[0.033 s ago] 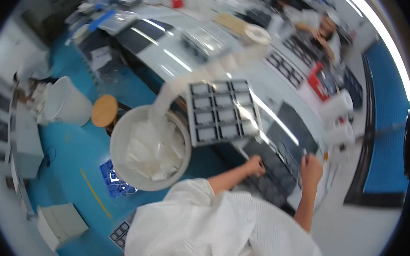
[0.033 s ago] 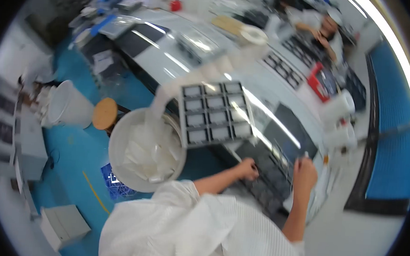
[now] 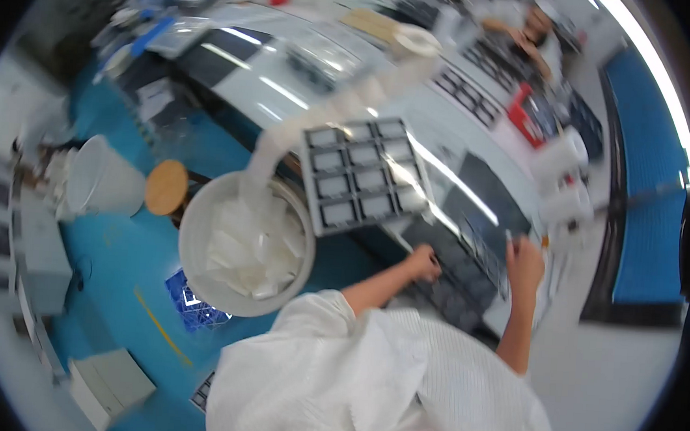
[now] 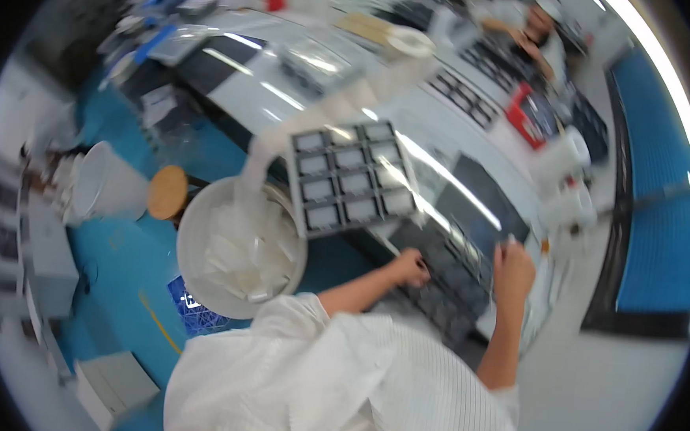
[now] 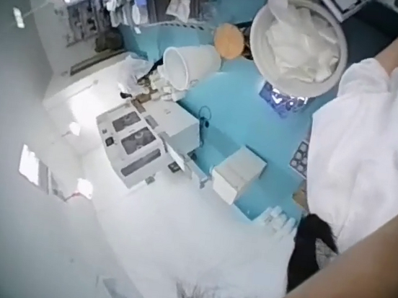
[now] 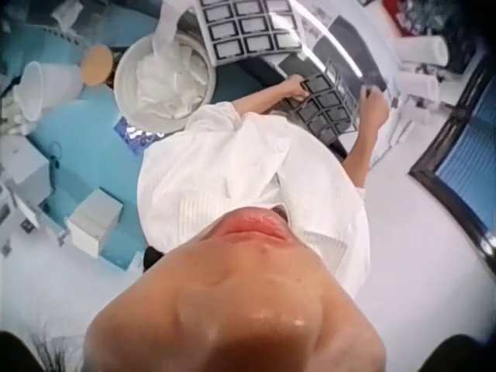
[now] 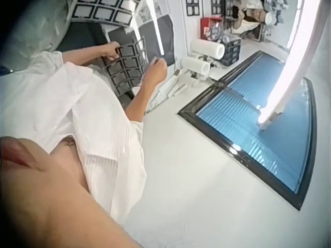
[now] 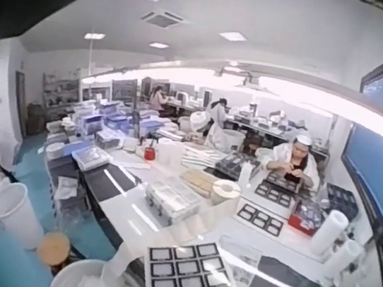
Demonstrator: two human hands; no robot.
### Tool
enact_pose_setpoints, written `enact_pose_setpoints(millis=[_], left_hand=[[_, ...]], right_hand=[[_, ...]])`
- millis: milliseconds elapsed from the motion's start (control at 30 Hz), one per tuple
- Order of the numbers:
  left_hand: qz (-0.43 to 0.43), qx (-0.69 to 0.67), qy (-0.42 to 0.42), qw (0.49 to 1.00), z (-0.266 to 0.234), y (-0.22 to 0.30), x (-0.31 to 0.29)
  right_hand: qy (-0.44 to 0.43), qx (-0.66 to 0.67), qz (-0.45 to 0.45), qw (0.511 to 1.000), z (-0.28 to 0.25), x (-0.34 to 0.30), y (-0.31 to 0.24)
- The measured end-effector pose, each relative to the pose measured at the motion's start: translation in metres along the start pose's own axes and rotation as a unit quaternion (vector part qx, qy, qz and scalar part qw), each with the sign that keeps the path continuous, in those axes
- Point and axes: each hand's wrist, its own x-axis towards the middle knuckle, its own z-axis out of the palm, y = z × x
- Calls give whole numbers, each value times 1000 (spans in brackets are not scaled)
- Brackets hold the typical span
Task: Sort small components into grid-shaped trays on an assembly line.
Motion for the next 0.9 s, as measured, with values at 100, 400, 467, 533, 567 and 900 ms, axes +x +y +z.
enact_pose_setpoints(millis=[100,400,467,533,567,900], left_hand=[[-26,61,21,998,-15,18,-8],[158,484,167,844,8,93,-58],[386,534,184,730,11,77,-46],[394,553,148,719,14,62,-41],[384,537,131,740,14,56,-41],[325,577,51,747,4,29,-33]], right_hand=[[-60,56,-33,996,-2,25,14],[-227,188,-21,955,12,8,-9],[-236,201,-44,950,10,1,-30],[-245,189,-55,949,20,-5,-41],[-242,190,-53,950,29,-9,-42],[-181,232,81,952,44,2,-12]])
